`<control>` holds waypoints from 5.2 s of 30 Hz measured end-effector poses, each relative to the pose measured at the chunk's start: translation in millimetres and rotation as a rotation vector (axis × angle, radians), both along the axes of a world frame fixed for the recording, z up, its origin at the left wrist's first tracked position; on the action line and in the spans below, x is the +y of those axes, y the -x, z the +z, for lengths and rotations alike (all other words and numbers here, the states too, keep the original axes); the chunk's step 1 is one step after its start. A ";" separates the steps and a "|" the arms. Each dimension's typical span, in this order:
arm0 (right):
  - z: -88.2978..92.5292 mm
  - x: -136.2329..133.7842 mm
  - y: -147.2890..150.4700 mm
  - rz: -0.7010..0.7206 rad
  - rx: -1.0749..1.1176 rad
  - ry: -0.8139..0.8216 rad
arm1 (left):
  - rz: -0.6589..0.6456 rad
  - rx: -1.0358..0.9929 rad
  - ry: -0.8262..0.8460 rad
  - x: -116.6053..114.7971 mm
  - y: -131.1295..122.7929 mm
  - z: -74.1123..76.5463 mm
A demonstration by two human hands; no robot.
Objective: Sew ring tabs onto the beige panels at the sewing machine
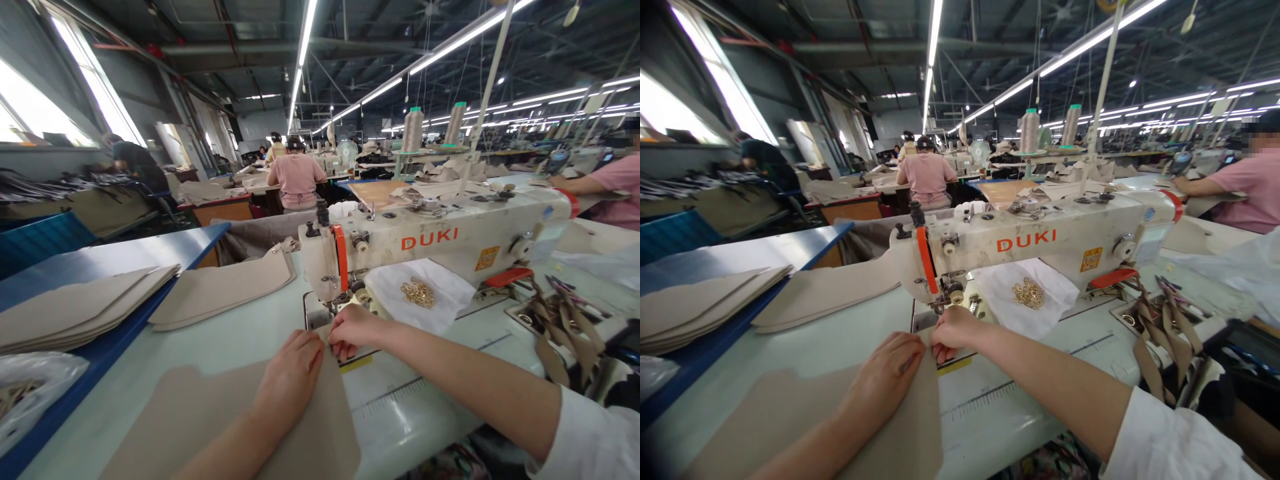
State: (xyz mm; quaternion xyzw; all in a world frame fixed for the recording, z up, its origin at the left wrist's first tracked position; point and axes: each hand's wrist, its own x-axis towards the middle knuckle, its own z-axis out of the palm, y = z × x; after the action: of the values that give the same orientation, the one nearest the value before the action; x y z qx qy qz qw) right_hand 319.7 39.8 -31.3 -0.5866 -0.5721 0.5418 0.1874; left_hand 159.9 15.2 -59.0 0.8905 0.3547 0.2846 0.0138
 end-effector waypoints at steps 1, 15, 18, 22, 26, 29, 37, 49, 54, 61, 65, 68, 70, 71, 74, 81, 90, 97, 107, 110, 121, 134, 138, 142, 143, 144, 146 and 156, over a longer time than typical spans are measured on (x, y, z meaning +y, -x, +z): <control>0.1 0.4 0.3 0.004 -0.011 0.000 | 0.001 0.010 -0.007 0.4 -2.0 0.7; -6.6 -13.5 -13.5 0.084 -0.272 -0.445 | 0.030 0.053 0.032 3.0 -10.7 6.2; -12.6 -27.6 -26.4 0.153 -0.323 -0.677 | 0.027 0.032 0.040 3.1 -10.0 4.8; -22.2 -37.2 -35.1 0.362 -0.484 -0.991 | 0.014 -0.020 0.034 4.0 -8.4 1.5; -26.3 -36.8 -33.1 0.423 -0.616 -1.122 | 0.005 -0.055 0.059 5.5 -7.4 0.7; -26.0 -35.6 -30.8 0.443 -0.642 -1.134 | 0.009 -0.034 0.058 6.3 -7.5 0.9; -16.0 -44.9 -48.1 0.584 -0.676 -1.174 | -0.001 -0.009 0.022 6.5 -7.3 -2.6; -26.2 -59.2 -31.2 0.555 -0.629 -1.338 | -0.004 0.021 0.014 6.6 -7.3 -1.7; -35.8 -54.6 -28.3 0.668 -0.586 -1.300 | -0.007 0.043 0.012 8.5 -5.3 -4.7; -37.9 -54.5 -31.3 0.656 -0.559 -1.269 | -0.057 0.044 -0.039 12.4 -3.9 -9.8; -38.8 -52.8 -30.7 0.662 -0.557 -1.287 | -0.083 0.012 -0.055 14.5 -4.6 -11.6; -40.0 -52.1 -30.7 0.648 -0.555 -1.290 | -0.089 0.004 -0.058 15.6 -5.3 -11.1; -40.4 -52.1 -30.9 0.645 -0.550 -1.293 | -0.090 0.003 -0.064 16.1 -5.7 -10.5; -40.4 -52.3 -31.1 0.643 -0.548 -1.293 | -0.091 0.001 -0.066 16.3 -5.8 -10.2; -39.7 -52.7 -31.2 0.649 -0.550 -1.284 | -0.102 -0.006 -0.063 16.7 -6.0 -10.1; -36.2 -54.6 -27.6 0.594 -0.624 -1.295 | -0.096 -0.005 -0.019 15.1 -3.0 -13.0; -21.2 -51.2 -23.9 0.605 -0.750 -1.268 | -0.120 -0.023 -0.009 8.9 0.6 -8.4; -24.7 -47.7 -23.2 0.595 -0.750 -1.267 | -0.113 -0.041 0.006 5.5 1.6 -6.9; -23.7 -37.0 -33.9 0.611 -0.775 -1.273 | -0.116 -0.075 -0.014 16.7 -9.9 -7.7; -24.2 -30.1 -39.0 0.604 -0.772 -1.260 | -0.118 -0.075 -0.016 24.6 -15.7 -7.3; -28.8 -15.0 -41.7 0.555 -0.725 -1.198 | -0.109 -0.105 -0.036 43.5 -18.3 -10.9; -28.6 -12.7 -41.2 0.530 -0.733 -1.206 | -0.109 -0.164 0.015 48.7 -17.8 -7.9; -27.9 -12.6 -40.2 0.522 -0.745 -1.202 | -0.090 -0.160 0.009 49.2 -16.4 -7.6; -30.5 -11.9 -39.4 0.503 -0.742 -1.198 | -0.078 -0.157 0.015 49.3 -16.6 -7.8; -31.2 -12.1 -39.5 0.497 -0.743 -1.199 | -0.078 -0.157 0.015 48.7 -16.5 -7.7; -31.7 -12.5 -39.7 0.492 -0.745 -1.198 | -0.078 -0.154 0.016 47.8 -16.2 -7.5; -32.2 -14.3 -40.6 0.485 -0.743 -1.205 | -0.084 -0.136 0.016 44.9 -14.9 -6.7; -28.4 -24.4 -44.4 0.614 -0.715 -1.255 | -0.038 0.043 0.008 29.5 -5.8 -6.1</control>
State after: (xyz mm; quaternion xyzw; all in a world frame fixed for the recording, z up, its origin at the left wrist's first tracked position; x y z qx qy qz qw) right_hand 364.1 15.4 -59.7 -0.3255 -0.9334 -0.0768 0.1301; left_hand 165.7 44.7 -65.1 0.9029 0.3392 0.2637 0.0153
